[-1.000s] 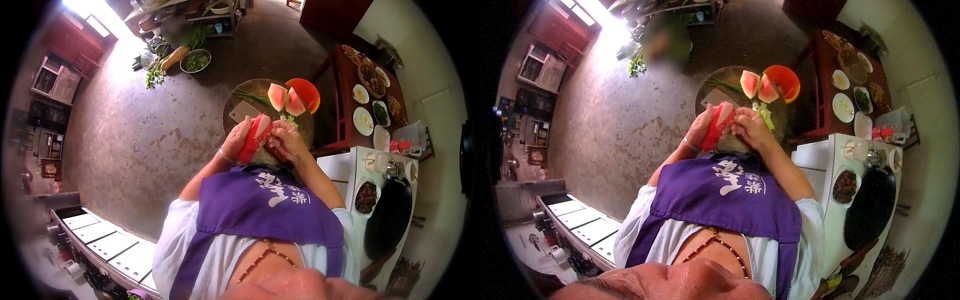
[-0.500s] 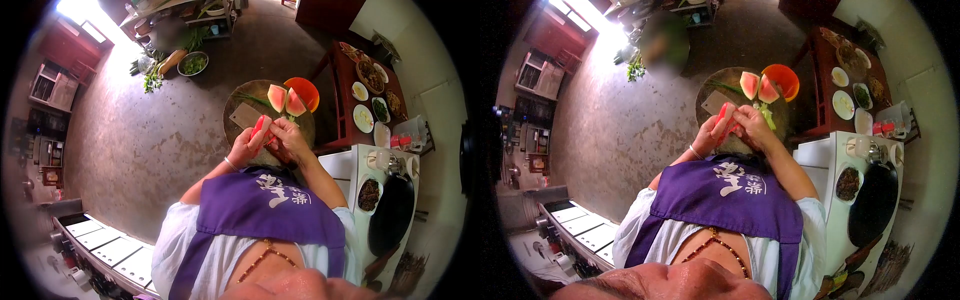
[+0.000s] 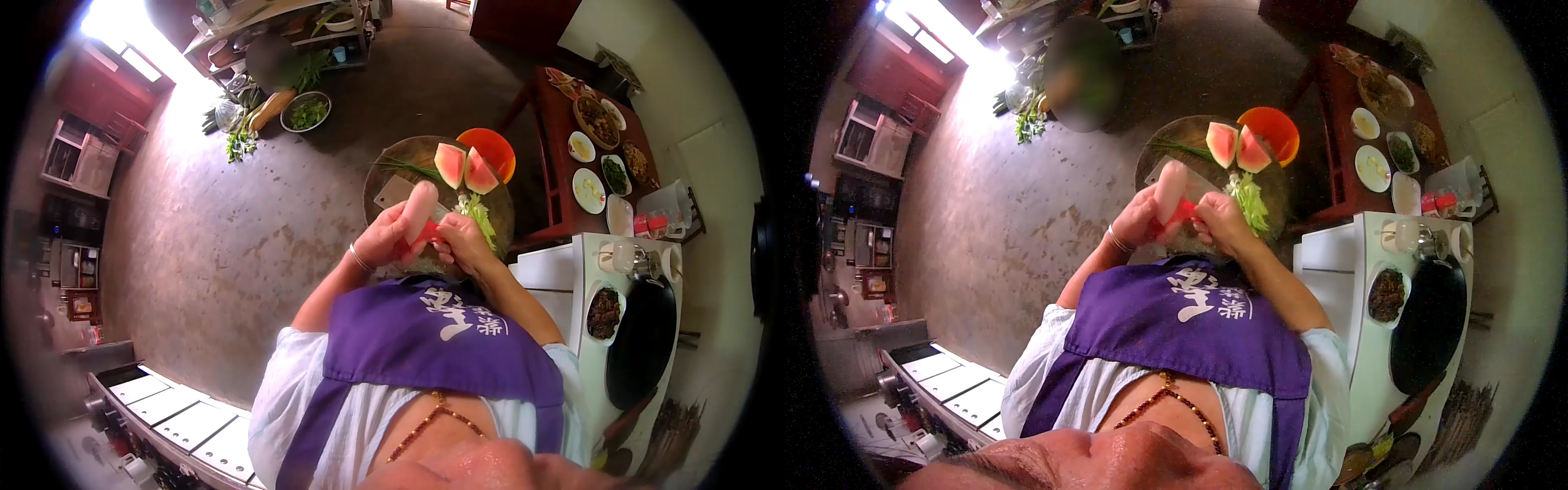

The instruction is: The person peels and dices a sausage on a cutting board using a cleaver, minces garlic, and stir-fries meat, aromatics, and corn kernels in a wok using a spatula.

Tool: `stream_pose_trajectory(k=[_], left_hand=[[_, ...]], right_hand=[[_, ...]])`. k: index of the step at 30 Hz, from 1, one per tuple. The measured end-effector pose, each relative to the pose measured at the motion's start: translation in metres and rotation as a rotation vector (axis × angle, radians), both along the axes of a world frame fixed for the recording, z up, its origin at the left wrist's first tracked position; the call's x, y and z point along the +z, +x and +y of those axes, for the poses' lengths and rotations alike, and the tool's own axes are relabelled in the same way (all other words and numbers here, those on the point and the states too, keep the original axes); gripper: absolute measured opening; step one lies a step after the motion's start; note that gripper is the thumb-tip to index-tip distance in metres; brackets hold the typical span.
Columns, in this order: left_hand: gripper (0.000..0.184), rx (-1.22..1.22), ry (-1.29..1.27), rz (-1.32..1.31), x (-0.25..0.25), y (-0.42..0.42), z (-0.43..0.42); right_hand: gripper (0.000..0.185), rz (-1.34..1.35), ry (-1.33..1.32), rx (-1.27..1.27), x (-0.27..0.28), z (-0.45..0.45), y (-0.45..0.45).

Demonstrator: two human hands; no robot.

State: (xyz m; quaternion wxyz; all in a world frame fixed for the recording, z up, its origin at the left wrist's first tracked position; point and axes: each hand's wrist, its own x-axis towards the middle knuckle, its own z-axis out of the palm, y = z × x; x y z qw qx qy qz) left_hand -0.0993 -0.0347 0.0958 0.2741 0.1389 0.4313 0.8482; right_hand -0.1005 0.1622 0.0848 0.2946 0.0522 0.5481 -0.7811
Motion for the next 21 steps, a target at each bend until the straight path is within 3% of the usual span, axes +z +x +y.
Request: stream_pose_trajectory(k=[4, 8, 14, 17, 21], left_hand=[[0.047, 0.091, -0.074, -0.184, 0.001, -0.011, -0.004], [0.032, 0.285, 0.229, -0.306, -0.005, -0.026, 0.012], [0.027, 0.595, 0.601, -0.538, -0.031, -0.072, -0.015], [0.027, 0.72, 0.631, -0.587, -0.059, -0.094, -0.037], [0.029, 0.797, 0.671, -0.664, -0.057, -0.098, -0.046]], right_hand=[[0.015, 0.239, 0.007, -0.142, 0.016, 0.002, 0.0], [0.017, 0.326, 0.121, -0.165, 0.009, 0.001, 0.005], [0.019, 0.242, 0.058, -0.385, 0.003, -0.005, 0.035], [0.017, 0.234, 0.062, -0.481, 0.002, 0.007, 0.046], [0.017, 0.261, 0.143, -0.435, 0.013, 0.041, 0.042]])
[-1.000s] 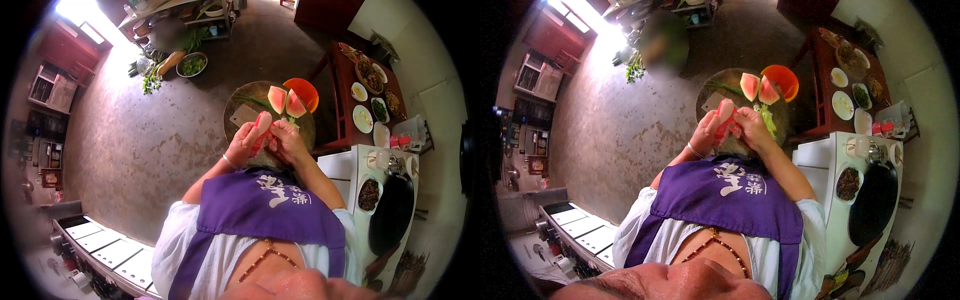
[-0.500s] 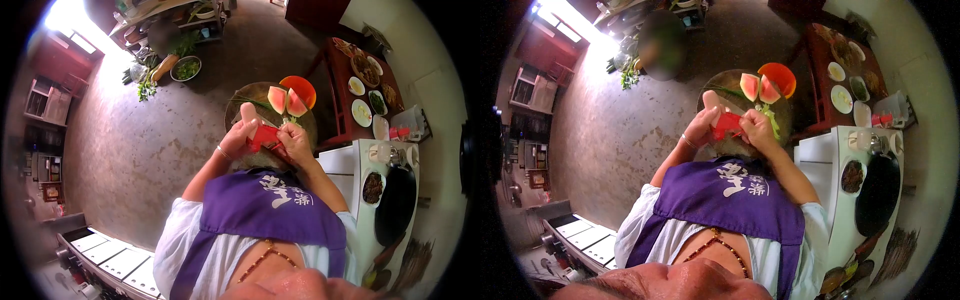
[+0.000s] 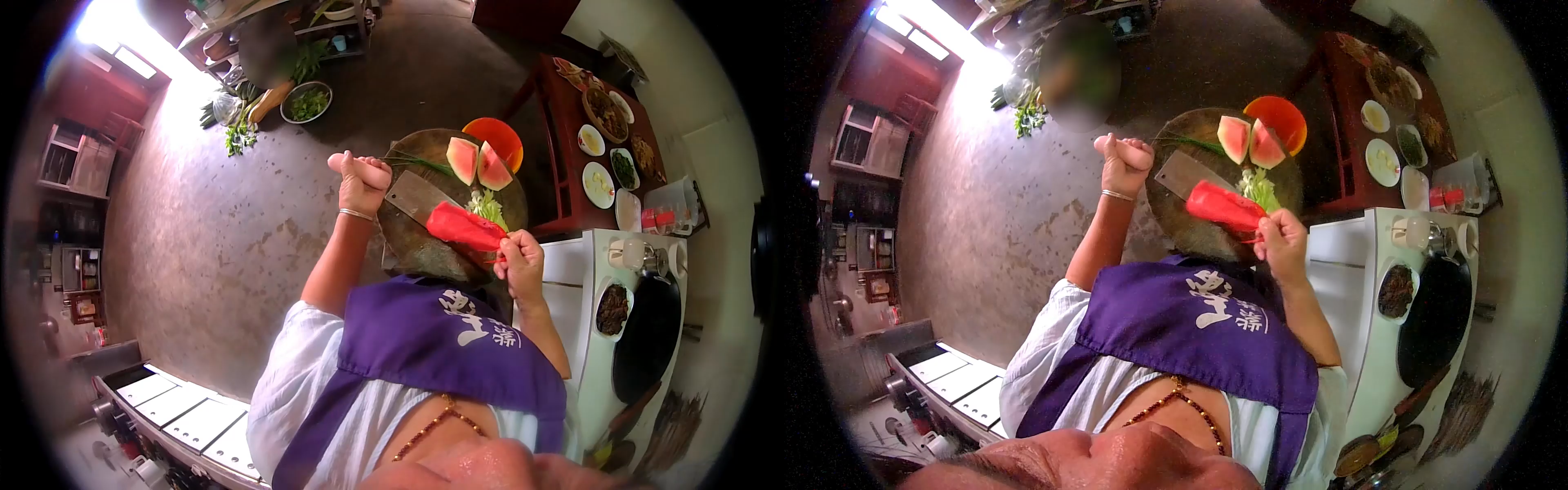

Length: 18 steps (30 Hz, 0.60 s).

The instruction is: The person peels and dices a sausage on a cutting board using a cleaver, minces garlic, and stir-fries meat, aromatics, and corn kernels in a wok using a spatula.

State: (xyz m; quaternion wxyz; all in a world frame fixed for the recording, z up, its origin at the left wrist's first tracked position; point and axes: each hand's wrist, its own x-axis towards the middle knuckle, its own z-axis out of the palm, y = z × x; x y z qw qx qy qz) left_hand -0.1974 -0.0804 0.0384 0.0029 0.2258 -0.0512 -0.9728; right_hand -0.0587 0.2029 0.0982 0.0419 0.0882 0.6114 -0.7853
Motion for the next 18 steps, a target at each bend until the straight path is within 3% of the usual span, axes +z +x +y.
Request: stream_pose_trajectory(k=[10, 18], left_hand=[[0.026, -0.165, -0.132, -0.024, -0.018, 0.049, 0.059], [0.024, -0.034, -0.204, -0.135, -0.004, 0.109, 0.095]], right_hand=[[0.019, 0.055, -0.058, -0.174, -0.015, 0.126, -0.121], [0.015, -0.1, 0.27, -0.144, -0.161, 0.217, -0.286]])
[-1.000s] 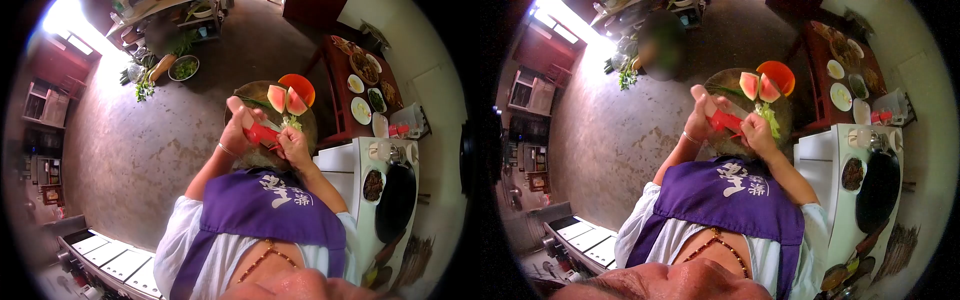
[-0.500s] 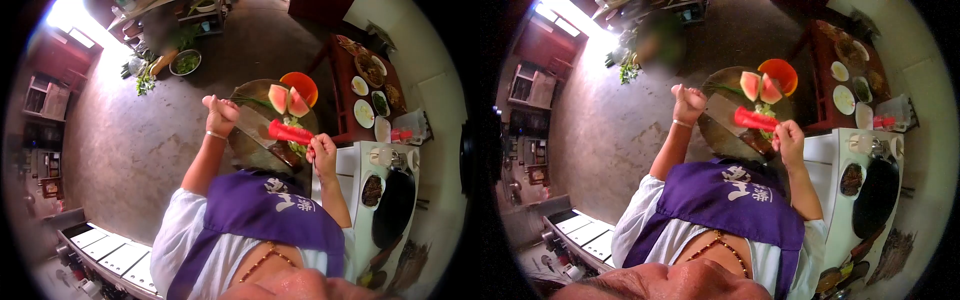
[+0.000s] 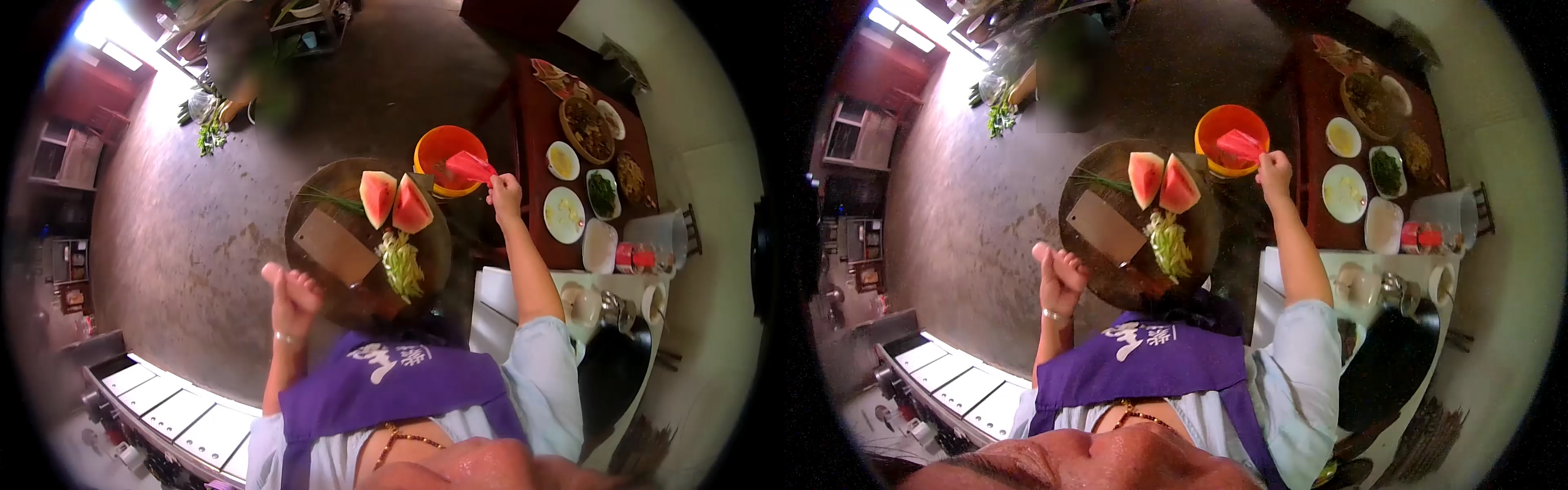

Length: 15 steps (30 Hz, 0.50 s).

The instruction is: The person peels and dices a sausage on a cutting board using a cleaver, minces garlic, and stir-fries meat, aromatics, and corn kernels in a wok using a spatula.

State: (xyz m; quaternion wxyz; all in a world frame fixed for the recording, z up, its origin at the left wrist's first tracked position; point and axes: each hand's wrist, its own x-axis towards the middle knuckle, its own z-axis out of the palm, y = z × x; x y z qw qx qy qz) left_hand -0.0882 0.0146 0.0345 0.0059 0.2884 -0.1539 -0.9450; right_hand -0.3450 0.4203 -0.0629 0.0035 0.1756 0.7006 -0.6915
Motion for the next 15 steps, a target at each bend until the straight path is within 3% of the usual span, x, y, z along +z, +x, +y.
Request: stream_pose_trajectory(k=[2, 5, 8, 11, 13, 15], left_hand=[[0.026, 0.048, -0.042, -0.022, 0.0, 0.016, 0.008], [0.03, 0.138, -0.109, -0.108, 0.005, 0.034, 0.027], [0.032, 0.188, -0.166, -0.178, 0.009, 0.045, 0.042], [0.034, 0.207, -0.188, -0.186, 0.01, 0.047, 0.054], [0.033, 0.229, -0.188, -0.199, 0.006, 0.047, 0.06], [0.033, 0.237, -0.208, -0.221, 0.006, 0.049, 0.067]], right_hand=[[0.018, -0.107, 0.114, 0.032, -0.034, 0.004, -0.035], [0.022, 0.066, 0.548, 0.056, -0.111, 0.01, -0.083], [0.026, 0.052, 0.759, 0.106, -0.16, 0.01, -0.121], [0.027, -0.016, 0.795, 0.169, -0.192, 0.005, -0.151], [0.028, -0.316, 0.783, 0.501, -0.215, 0.011, -0.179], [0.031, -0.275, 0.747, 0.397, -0.226, 0.013, -0.185]])
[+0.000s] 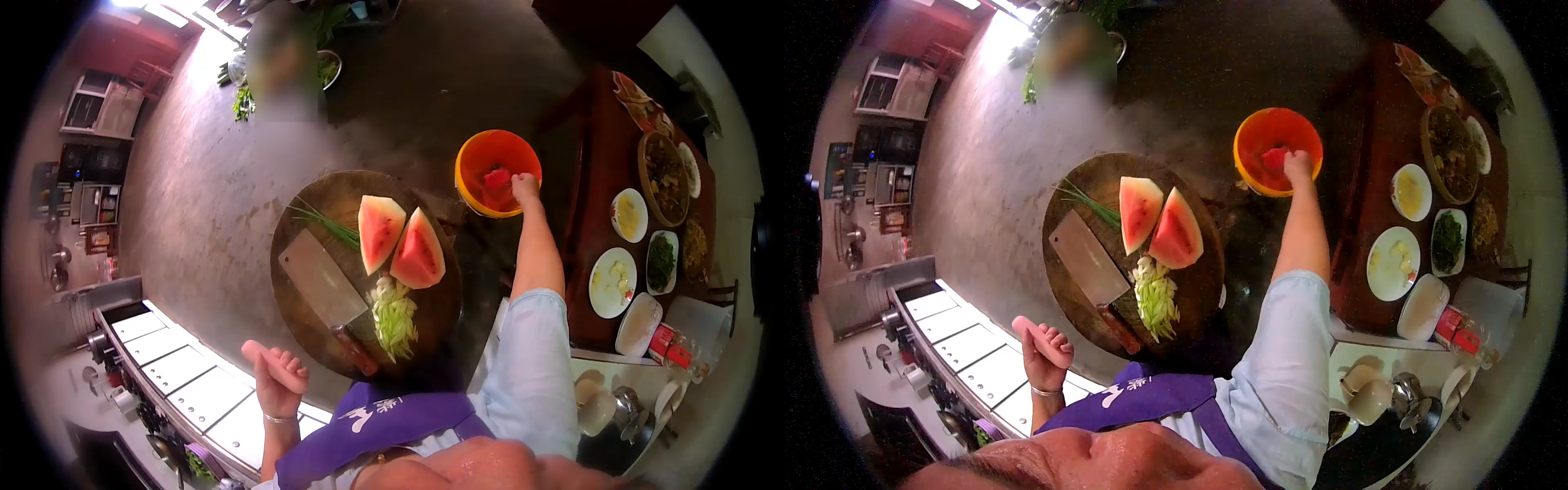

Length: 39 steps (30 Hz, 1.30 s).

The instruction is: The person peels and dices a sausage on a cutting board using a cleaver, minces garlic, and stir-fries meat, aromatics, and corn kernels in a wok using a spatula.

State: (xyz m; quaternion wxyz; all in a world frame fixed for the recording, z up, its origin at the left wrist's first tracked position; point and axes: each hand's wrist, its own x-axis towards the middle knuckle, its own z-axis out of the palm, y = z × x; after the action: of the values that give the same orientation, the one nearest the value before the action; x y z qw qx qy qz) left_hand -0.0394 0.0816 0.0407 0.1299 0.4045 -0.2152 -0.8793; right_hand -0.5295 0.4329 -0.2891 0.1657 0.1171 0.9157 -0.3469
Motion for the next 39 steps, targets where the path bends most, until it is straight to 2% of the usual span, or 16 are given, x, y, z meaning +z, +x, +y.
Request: stream_pose_trajectory(k=[2, 4, 5, 7, 11, 17, 19, 22, 26, 27, 30, 31, 33, 34, 38, 39], left_hand=[[0.032, -0.034, -0.002, -0.009, -0.001, 0.003, 0.004], [0.032, -0.071, -0.026, -0.029, -0.003, 0.002, 0.009], [0.032, -0.082, -0.001, 0.007, -0.008, 0.005, 0.009], [0.038, -0.109, -0.028, -0.068, -0.004, -0.006, 0.013], [0.056, -0.183, -0.015, 0.016, 0.0, -0.018, 0.006], [0.041, -0.276, 0.121, 0.222, -0.021, -0.025, -0.022], [0.034, -0.291, 0.106, 0.185, -0.021, -0.036, -0.032], [0.031, -0.44, -0.033, 0.228, -0.017, -0.047, -0.05], [0.034, -0.626, -0.232, 0.258, -0.01, -0.05, -0.081], [0.034, -0.65, -0.36, 0.224, -0.008, -0.051, -0.086], [0.033, -0.793, -1.066, 0.253, -0.036, -0.051, -0.111], [0.034, -0.791, -1.498, 0.306, -0.023, -0.055, -0.118], [0.035, -0.928, -1.893, 0.373, -0.022, -0.061, -0.13], [0.035, -0.985, -2.095, 0.407, -0.024, -0.066, -0.135], [0.034, -1.249, -2.27, 0.812, -0.038, -0.09, -0.134], [0.035, -1.11, -2.289, 0.964, -0.044, -0.095, -0.131]], right_hand=[[0.031, 0.279, -0.006, -0.113, -0.008, 0.003, -0.001], [0.031, 0.33, -0.016, -0.066, 0.013, 0.006, 0.002], [0.026, 0.061, -0.455, -0.329, 0.025, 0.002, 0.007], [0.02, 0.052, -0.639, -0.272, 0.039, 0.003, 0.013], [0.03, 0.199, -0.494, -0.008, 0.135, -0.025, 0.046], [0.012, 0.232, -0.62, 0.603, 0.294, -0.111, 0.231], [0.017, 0.41, -0.666, 0.947, 0.301, -0.142, 0.298], [0.051, 0.278, -0.215, 1.1, 0.278, -0.185, 0.381], [0.061, 0.366, 0.15, 0.937, 0.248, -0.219, 0.42], [0.063, 0.342, 0.221, 0.897, 0.252, -0.223, 0.42], [0.057, 0.256, -0.082, 0.753, 0.275, -0.217, 0.417], [0.056, 0.266, -0.223, 0.694, 0.295, -0.215, 0.414], [0.052, 0.287, -0.402, 0.609, 0.324, -0.211, 0.412], [0.052, 0.071, -0.534, 0.453, 0.337, -0.208, 0.416], [0.061, 0.048, -0.724, 0.189, 0.359, -0.201, 0.445], [0.061, 0.031, -0.744, 0.147, 0.362, -0.201, 0.453]])
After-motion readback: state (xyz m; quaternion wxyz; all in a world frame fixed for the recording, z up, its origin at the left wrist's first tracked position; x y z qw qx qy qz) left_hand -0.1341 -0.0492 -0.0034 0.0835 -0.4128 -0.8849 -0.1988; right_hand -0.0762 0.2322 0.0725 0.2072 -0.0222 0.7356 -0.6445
